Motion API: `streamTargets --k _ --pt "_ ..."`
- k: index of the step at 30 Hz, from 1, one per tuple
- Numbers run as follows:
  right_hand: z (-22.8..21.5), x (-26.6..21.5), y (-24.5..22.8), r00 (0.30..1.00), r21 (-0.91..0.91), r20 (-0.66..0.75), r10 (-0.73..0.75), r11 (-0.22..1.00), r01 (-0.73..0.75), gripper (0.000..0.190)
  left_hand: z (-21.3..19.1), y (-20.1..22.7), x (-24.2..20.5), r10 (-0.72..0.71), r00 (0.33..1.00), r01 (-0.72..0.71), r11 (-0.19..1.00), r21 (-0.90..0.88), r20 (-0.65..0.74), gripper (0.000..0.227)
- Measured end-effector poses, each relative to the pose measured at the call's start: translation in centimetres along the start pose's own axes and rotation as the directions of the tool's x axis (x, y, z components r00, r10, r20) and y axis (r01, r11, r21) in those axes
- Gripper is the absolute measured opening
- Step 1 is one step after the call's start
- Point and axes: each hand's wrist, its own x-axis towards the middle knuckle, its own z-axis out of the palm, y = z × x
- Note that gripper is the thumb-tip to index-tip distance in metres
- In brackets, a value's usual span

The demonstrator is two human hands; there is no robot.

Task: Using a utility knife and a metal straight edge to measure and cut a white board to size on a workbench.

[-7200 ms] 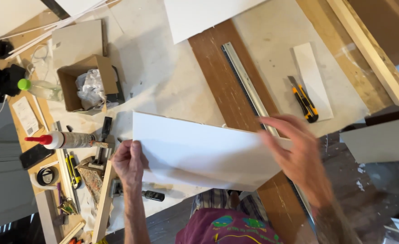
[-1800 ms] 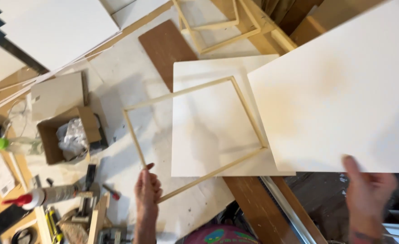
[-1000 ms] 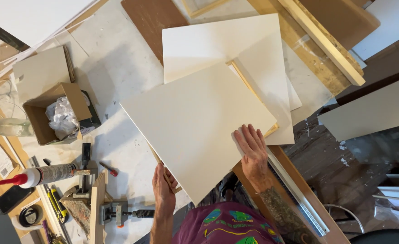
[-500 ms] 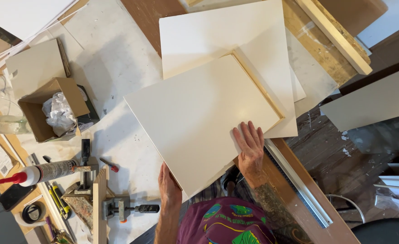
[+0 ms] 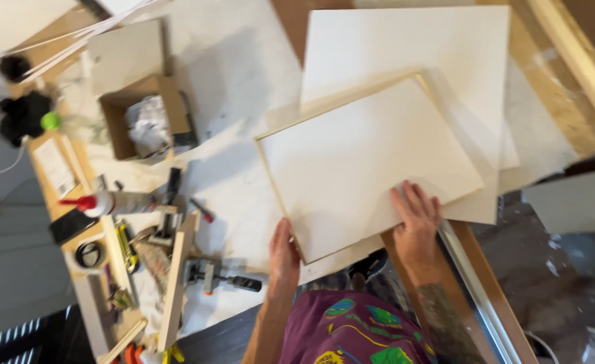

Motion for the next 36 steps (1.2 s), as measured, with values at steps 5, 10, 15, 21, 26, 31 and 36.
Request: streamTargets --k 5,10,15,21,26,31,36 --pt "-2.6 1.8 -0.3 0.964 0.085 0.257 0.066 0.992 -0.091 0.091 4.4 4.9 -4.7 0.051 0.999 -0.051 0.999 0.013 -0.004 0.042" --pt "-7.0 4.2 -1.0 0.894 0.189 0.445 0.054 0.970 -0.153 0.076 4.4 4.9 -4.3 0.023 1.000 -0.023 1.000 0.006 0.010 0.042" --pt "-8.6 3.3 -0.4 0.976 0.499 0.089 0.200 0.839 -0.217 0.028 4.1 4.4 -3.9 0.035 0.999 -0.036 0.999 0.033 0.011 0.039" --pt "-0.4 -3.9 5.9 0.379 0.711 0.647 0.662 -0.344 -0.614 0.045 1.2 1.2 -0.5 0.074 0.997 -0.073 0.991 0.116 -0.010 0.043" --pt "-4.1 1.5 -0.7 0.388 0.677 0.673 0.630 -0.313 -0.666 0.065 5.9 6.8 -7.3 0.071 0.996 -0.085 0.960 0.266 0.062 0.048" --pt "-1.2 0.6 1.3 0.377 0.693 0.588 0.715 -0.206 -0.691 0.056 6.2 7.3 -8.4 0.149 0.980 -0.187 0.913 0.364 0.129 0.057" --pt "-5.2 3.3 -2.1 0.335 0.655 0.589 0.735 -0.192 -0.731 0.033 4.6 6.4 -8.8 0.200 0.955 -0.275 0.873 0.402 0.221 0.037"
